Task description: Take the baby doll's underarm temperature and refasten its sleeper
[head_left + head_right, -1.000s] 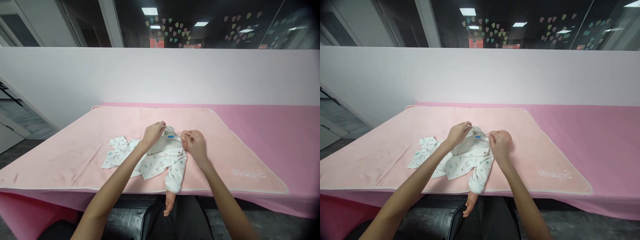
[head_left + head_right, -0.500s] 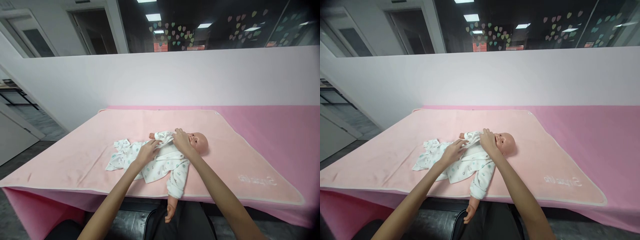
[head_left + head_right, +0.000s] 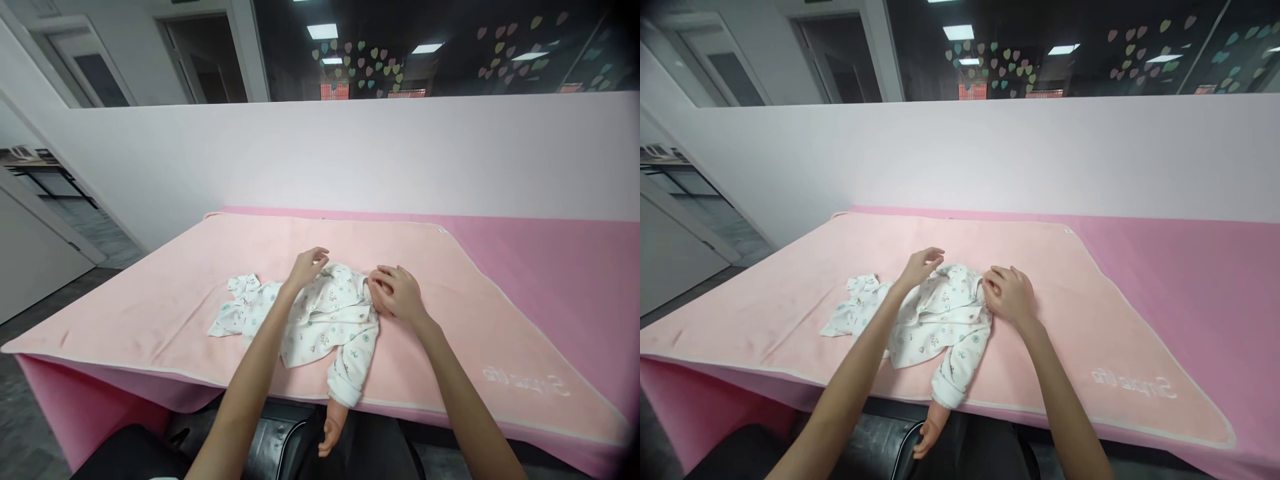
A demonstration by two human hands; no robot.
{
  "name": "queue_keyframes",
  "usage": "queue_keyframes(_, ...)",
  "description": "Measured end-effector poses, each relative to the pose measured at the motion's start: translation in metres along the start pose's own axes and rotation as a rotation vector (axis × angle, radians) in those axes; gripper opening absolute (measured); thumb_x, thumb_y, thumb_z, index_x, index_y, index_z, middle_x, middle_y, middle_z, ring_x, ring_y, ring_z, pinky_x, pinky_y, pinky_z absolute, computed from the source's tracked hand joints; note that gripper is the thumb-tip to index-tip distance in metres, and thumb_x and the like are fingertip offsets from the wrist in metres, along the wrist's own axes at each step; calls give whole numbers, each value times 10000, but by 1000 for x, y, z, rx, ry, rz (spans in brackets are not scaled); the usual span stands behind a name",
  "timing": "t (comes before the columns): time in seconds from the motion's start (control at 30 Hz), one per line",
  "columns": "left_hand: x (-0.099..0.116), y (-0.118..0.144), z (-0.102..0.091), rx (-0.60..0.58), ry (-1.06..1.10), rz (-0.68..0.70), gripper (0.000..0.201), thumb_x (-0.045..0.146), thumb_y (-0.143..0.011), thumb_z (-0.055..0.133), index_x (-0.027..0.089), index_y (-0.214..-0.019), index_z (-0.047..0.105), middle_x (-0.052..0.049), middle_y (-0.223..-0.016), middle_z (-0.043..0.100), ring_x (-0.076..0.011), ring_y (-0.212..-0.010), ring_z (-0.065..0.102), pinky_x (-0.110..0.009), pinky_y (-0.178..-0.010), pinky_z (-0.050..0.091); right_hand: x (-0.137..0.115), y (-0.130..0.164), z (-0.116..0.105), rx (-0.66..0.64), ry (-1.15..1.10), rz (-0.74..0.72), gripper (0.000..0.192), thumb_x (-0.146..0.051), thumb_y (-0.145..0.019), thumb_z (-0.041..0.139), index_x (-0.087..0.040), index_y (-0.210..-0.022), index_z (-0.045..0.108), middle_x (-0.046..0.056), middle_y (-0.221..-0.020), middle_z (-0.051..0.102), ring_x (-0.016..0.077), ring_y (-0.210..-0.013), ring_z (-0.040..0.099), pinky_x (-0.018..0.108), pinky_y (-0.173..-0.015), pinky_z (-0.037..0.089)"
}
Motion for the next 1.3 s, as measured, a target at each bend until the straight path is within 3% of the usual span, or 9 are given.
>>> queue_keyframes(0.03, -7, -10, 5, 103, -129, -30, 370, 310, -874, 376, 153, -1174, 524, -107, -1198, 570, -186, -1101, 529, -320, -934, 415, 10, -2, -5, 36, -59, 41, 231, -312, -850, 469, -236, -927, 674, 61, -1079, 637, 215, -1015, 563, 452, -986, 352)
queue_keyframes(0.1, -22, -23, 31, 90, -311, -94, 339, 309, -863, 396, 166, -1128, 552, -106, -1266, 525, -221, -1214, 430, -408, -1045, 285, 31, -3, -11, 100, -165, 120, 249, -352, -851, 468, -224, -932, 666, 64, -1029, 656, 216, -985, 577, 421, -932, 406)
queue_keyframes(0.2, -37, -26, 54, 12, -379, -140, 324, 381, -860, 390, 160, -914, 620, -112, -1066, 630, -273, -1149, 473, -534, -1047, 177, 65, 2, -9, 151, -314, 256, 274, -411, -817, 506, -216, -925, 667, 68, -1044, 654, 230, -1007, 573, 410, -920, 423)
queue_keyframes(0.37, -51, -16, 53, -74, -425, -210, 476, 514, -862, 288, 165, -880, 612, -98, -919, 655, -246, -887, 590, -424, -891, 371, 108, 19, 11, 167, -668, 479, 387, -499, -753, 568, -218, -1008, 648, 62, -1113, 637, 237, -1058, 563, 402, -950, 417)
queue_keyframes(0.47, -55, -14, 50, -92, -438, -250, 523, 551, -849, 264, 166, -889, 616, -114, -911, 652, -258, -853, 598, -351, -753, 419, 116, 23, 17, 187, -766, 509, 419, -518, -724, 596, -214, -1006, 651, 65, -1129, 633, 246, -1093, 544, 405, -983, 391)
queue_keyframes(0.77, -62, -10, 49, -133, -497, -322, 667, 625, -819, 198, 131, -804, 645, -180, -877, 656, -298, -857, 608, -352, -740, 417, 134, 31, 35, 163, -988, 658, 438, -543, -735, 578, -221, -1023, 654, 45, -1150, 636, 253, -1113, 543, 384, -980, 410)
queue_keyframes(1.07, -63, -7, 46, -132, -445, -350, 692, 685, -791, 213, 143, -747, 641, -189, -851, 670, -319, -842, 616, -343, -689, 415, 114, 40, 60, -73, -1065, 710, 672, -652, -845, 252, -145, -1133, 587, 116, -1093, 659, 239, -981, 639, 374, -815, 533)
queue_keyframes(1.17, -62, -6, 44, -96, -434, -357, 686, 700, -777, 237, 144, -742, 638, -188, -841, 669, -319, -856, 613, -350, -723, 412, 141, 45, 56, 75, -989, 746, 525, -580, -796, 444, -146, -1023, 633, 122, -1021, 685, 252, -901, 658, 384, -767, 544)
queue_keyframes(1.3, -61, -5, 40, -45, -395, -366, 641, 673, -791, 246, 164, -765, 634, -149, -843, 674, -320, -882, 597, -426, -857, 356, 179, 58, 36, 440, -835, 845, 411, -468, -684, 603, -151, -943, 638, 100, -869, 703, 237, -790, 661, 402, -725, 542)
Point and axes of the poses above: each hand's wrist, its own y-axis away from the middle knuckle, its own z-axis out of the palm, x = y × z, the point moved 9 cm from there along -y, towards the middle knuckle
